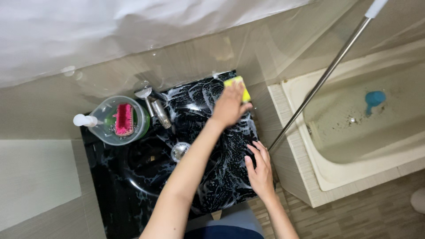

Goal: The person scrubs a black marble sink and the surrounding countertop area using a yellow and blue sponge and white soapy foam.

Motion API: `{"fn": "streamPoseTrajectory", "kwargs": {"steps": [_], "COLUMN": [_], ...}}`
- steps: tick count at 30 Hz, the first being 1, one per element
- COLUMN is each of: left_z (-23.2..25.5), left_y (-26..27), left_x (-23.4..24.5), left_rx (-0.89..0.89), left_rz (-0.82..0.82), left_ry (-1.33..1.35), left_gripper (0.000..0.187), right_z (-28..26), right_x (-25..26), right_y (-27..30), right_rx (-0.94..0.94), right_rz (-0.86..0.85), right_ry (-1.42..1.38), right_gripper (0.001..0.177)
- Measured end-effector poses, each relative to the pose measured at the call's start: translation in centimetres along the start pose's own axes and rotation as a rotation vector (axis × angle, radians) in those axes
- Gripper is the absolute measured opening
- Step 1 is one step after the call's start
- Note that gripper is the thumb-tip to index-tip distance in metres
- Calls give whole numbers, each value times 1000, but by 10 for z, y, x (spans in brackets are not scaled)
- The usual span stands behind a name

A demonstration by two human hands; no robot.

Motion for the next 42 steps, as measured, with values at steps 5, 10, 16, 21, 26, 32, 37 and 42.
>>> {"fn": "streamPoseTrajectory", "kwargs": {"steps": [5, 10, 16, 21, 26, 32, 37, 42], "left_z": [4, -55, -35, 0, -45, -72, -47, -44], "left_y": [80, 69, 30, 75, 97, 43, 46, 88], "left_x": [20, 47, 29, 25, 43, 39, 20, 43], "left_rx": [-55, 162, 171, 12, 132, 163, 84, 138], "left_rz": [-19, 33, -23, -21, 30, 136, 82, 140], "left_ry": [121, -21, 36, 31, 26, 65, 37, 83], "left_gripper": [85, 86, 86, 84, 90, 65, 54, 50], "right_z": [2, -2, -10, -15, -12, -5, 2, 0], "right_x": [2, 6, -3, -6, 1, -16, -49, -78], "right_y": [-5, -8, -10, -9, -8, -20, -79, -134], "right_rx": [11, 9, 34, 50, 44, 75, 218, 337], "right_rz": [7, 0, -19, -24, -11, -41, -68, -136], "right_ry": [2, 10, 12, 9, 21, 14, 29, 54], "right_gripper": [37, 37, 36, 36, 35, 36, 33, 41]}}
Point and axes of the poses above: each hand's wrist, its own y-axis away from the middle knuckle, its own x-axis out of the back of the hand, z = x × y, the point moved 7 cm from there along -y, towards the middle knuckle, and after that the axes turned 14 degrees about x, right-handed, at the moved point
